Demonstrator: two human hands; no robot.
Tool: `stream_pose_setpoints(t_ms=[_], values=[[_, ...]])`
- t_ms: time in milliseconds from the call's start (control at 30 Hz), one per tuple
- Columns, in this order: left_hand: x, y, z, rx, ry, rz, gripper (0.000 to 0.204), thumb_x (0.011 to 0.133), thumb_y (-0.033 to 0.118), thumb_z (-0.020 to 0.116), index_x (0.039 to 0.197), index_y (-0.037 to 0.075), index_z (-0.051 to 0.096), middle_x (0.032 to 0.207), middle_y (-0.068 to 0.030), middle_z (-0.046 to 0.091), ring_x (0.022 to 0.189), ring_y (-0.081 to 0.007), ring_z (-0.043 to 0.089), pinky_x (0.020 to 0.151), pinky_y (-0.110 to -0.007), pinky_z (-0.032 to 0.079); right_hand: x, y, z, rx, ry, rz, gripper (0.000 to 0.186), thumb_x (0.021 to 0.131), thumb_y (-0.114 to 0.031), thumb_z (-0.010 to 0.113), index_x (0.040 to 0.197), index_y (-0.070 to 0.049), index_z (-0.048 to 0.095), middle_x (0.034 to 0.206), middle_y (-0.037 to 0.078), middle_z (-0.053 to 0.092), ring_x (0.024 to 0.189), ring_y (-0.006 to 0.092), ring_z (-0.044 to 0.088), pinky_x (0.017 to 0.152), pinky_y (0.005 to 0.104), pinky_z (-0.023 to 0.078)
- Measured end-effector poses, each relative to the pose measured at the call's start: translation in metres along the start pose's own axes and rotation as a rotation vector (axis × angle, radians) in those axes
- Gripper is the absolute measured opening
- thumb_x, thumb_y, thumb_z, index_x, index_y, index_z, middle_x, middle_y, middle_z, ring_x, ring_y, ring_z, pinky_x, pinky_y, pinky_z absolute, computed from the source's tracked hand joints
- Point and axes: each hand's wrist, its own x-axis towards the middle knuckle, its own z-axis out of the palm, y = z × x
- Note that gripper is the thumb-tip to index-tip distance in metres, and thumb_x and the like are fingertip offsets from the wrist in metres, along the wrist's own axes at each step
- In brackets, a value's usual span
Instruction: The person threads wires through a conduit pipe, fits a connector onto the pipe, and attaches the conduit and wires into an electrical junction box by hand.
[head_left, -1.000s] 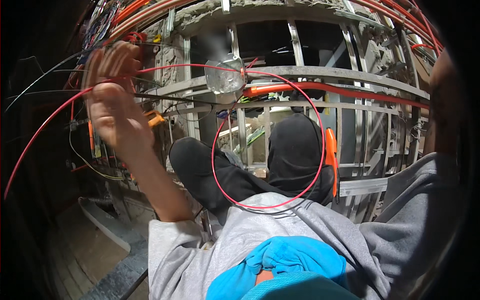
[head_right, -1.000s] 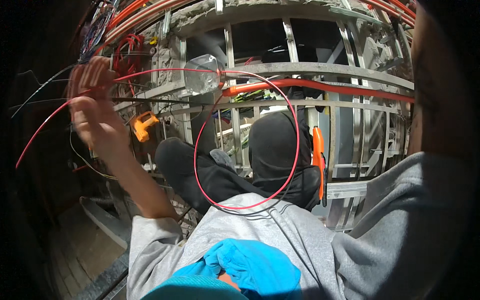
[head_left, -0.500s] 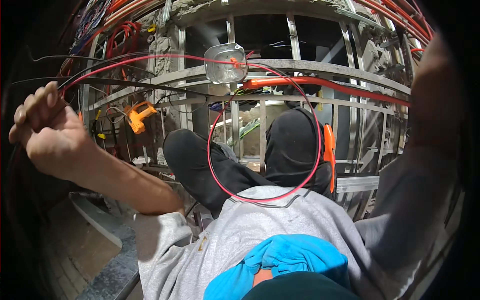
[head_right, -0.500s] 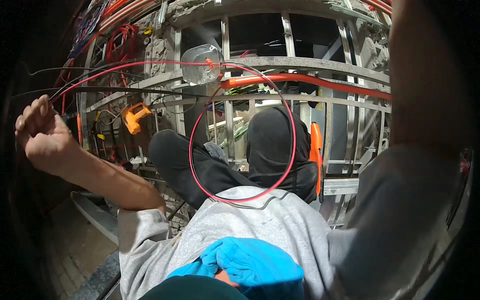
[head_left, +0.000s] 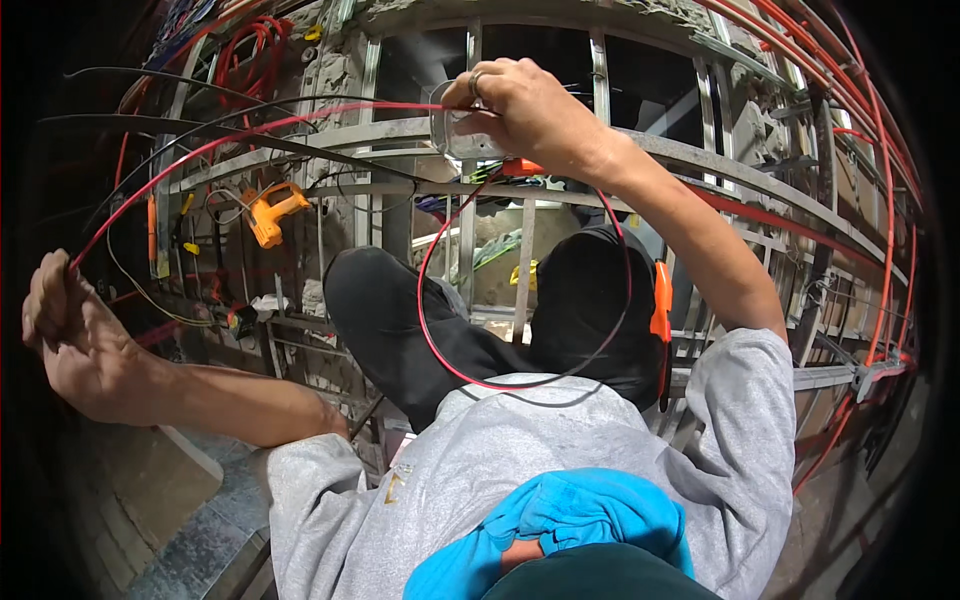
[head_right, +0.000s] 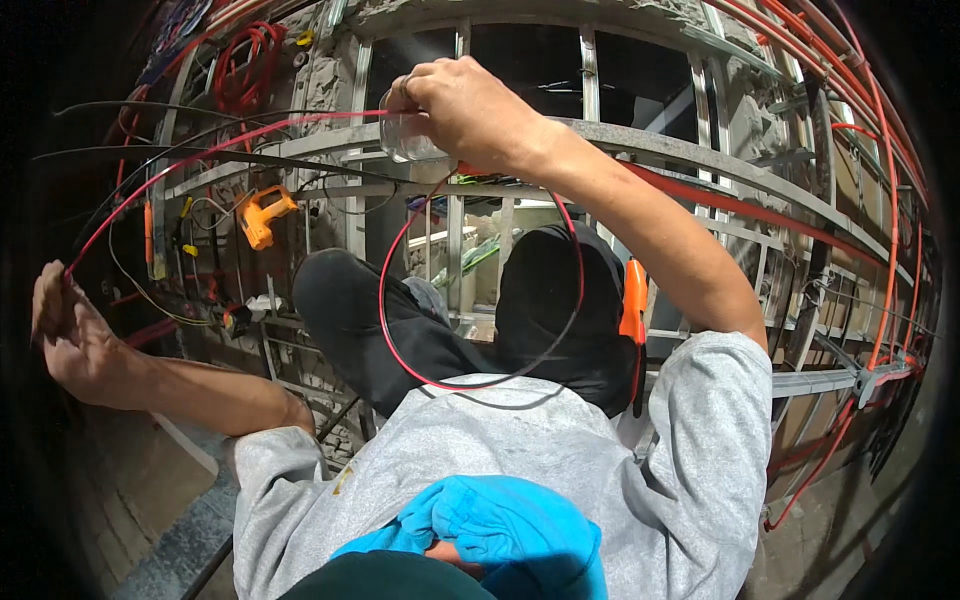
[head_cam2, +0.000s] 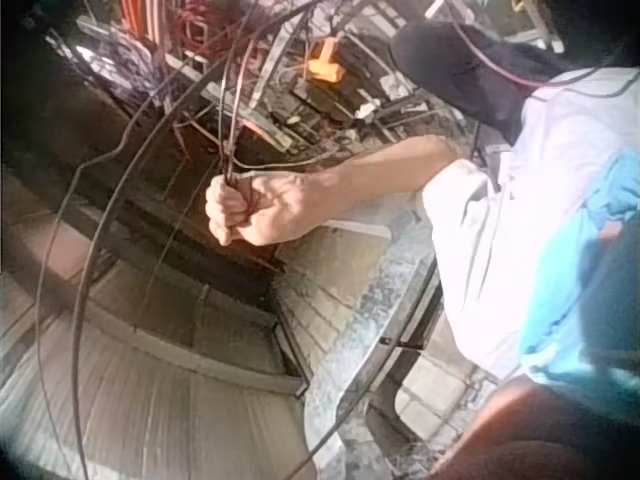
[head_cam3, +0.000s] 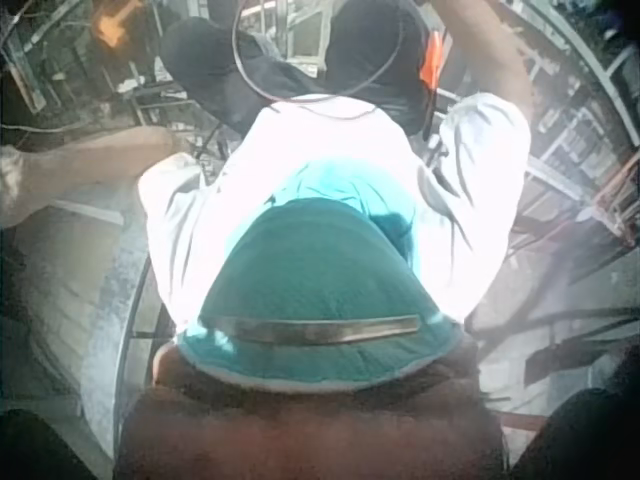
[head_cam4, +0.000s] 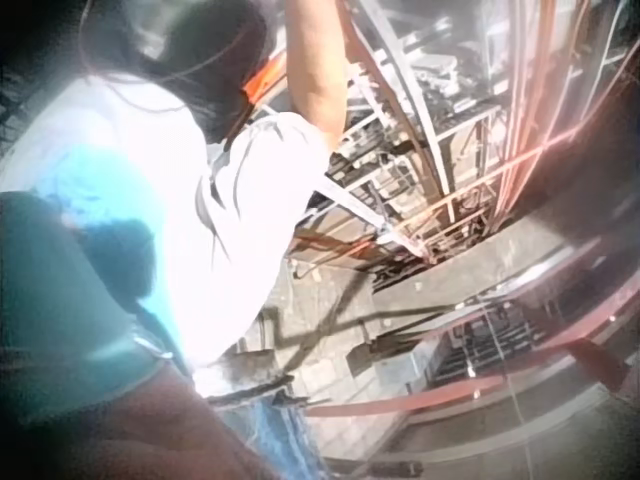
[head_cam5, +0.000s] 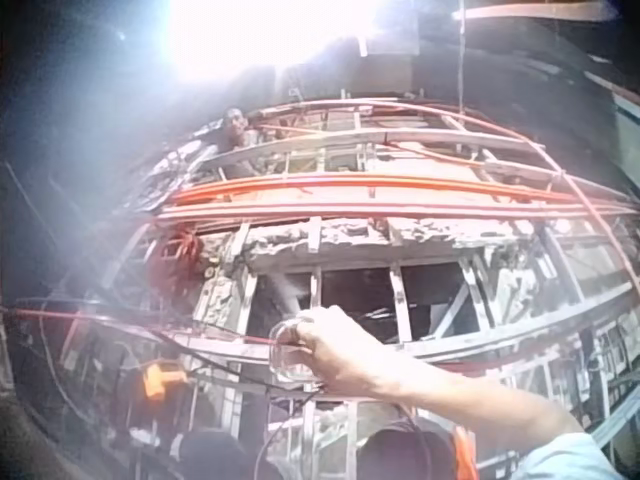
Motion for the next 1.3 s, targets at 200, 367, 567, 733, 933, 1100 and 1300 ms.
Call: stream_pose_setpoints(t_ms=[200, 367, 567, 733, 933, 1100, 1300], values=[[0.048, 0.087, -0.139, -0.571, -0.046, -0.420, 0.026, 0.104, -0.002, 0.037, 0.080, 0.007, 0.040, 0.080, -0.0044, 0.036, 0.080, -0.0181, 0.038, 0.078, -0.037, 0.034, 0.001, 0.001, 0.000, -0.161, -0.045, -0.045, 0.023, 0.092, -0.013, 0.075, 0.113, -0.005, 0.077, 0.105, 0.011, 0.077, 0.106, 0.0320, 0.070, 0.096, 0.0448, 0.054], [0.101, 0.190, -0.325, -0.678, 0.376, -0.245, 0.026, 0.103, 0.000, 0.040, 0.079, 0.012, 0.042, 0.075, -0.0008, 0.032, 0.072, -0.0135, 0.036, 0.067, -0.034, 0.030, -0.006, 0.007, 0.015, -0.322, -0.047, -0.090, 0.023, 0.087, -0.006, 0.072, 0.110, -0.007, 0.078, 0.104, 0.007, 0.078, 0.116, 0.0268, 0.061, 0.100, 0.0394, 0.048], [0.133, 0.281, -0.447, -0.066, 0.563, 0.318, 0.028, 0.108, 0.014, 0.037, 0.081, 0.019, 0.038, 0.071, 0.0003, 0.018, 0.062, -0.0123, 0.025, 0.067, -0.036, 0.027, -0.015, 0.005, 0.010, -0.424, 0.117, -0.115, 0.025, 0.085, -0.005, 0.072, 0.109, -0.008, 0.081, 0.107, 0.005, 0.080, 0.119, 0.0280, 0.059, 0.103, 0.0393, 0.046], [0.117, 0.174, -0.503, -0.417, 1.422, 0.568, 0.042, 0.100, 0.039, 0.052, 0.127, 0.013, 0.072, 0.127, -0.0026, 0.071, 0.105, -0.0245, 0.069, 0.080, -0.042, 0.055, -0.014, 0.000, 0.003, -0.406, -0.010, -0.010, 0.029, 0.082, -0.012, 0.081, 0.110, -0.007, 0.082, 0.100, 0.006, 0.079, 0.101, 0.0289, 0.058, 0.099, 0.0382, 0.049], [0.048, 0.113, -0.528, 0.833, 1.578, -0.343, 0.057, 0.092, 0.035, 0.068, 0.139, 0.003, 0.063, 0.143, -0.0181, 0.065, 0.129, -0.0312, 0.061, 0.109, -0.043, 0.046, -0.011, 0.003, 0.007, -0.339, -0.001, -0.006, 0.012, 0.089, -0.011, 0.073, 0.097, -0.005, 0.079, 0.093, 0.009, 0.079, 0.101, 0.0308, 0.061, 0.092, 0.0421, 0.050], [-0.116, 0.020, -0.529, 1.092, 0.981, -0.735, 0.025, 0.096, 0.021, 0.062, 0.112, 0.002, 0.059, 0.112, -0.0222, 0.065, 0.096, -0.0357, 0.064, 0.087, -0.052, 0.052, -0.011, 0.003, 0.007, -0.300, 0.032, -0.026, 0.010, 0.086, -0.007, 0.071, 0.094, -0.004, 0.077, 0.091, 0.010, 0.077, 0.097, 0.0302, 0.064, 0.090, 0.0413, 0.052], [-0.252, -0.044, -0.460, 1.137, 0.450, -0.752, 0.014, 0.100, 0.008, 0.056, 0.088, 0.000, 0.057, 0.084, -0.0258, 0.066, 0.065, -0.0398, 0.067, 0.066, -0.060, 0.058, -0.022, -0.005, -0.011, -0.199, -0.002, 0.105, 0.028, 0.090, -0.006, 0.074, 0.117, -0.003, 0.080, 0.100, 0.011, 0.077, 0.096, 0.0313, 0.060, 0.091, 0.0430, 0.053]])
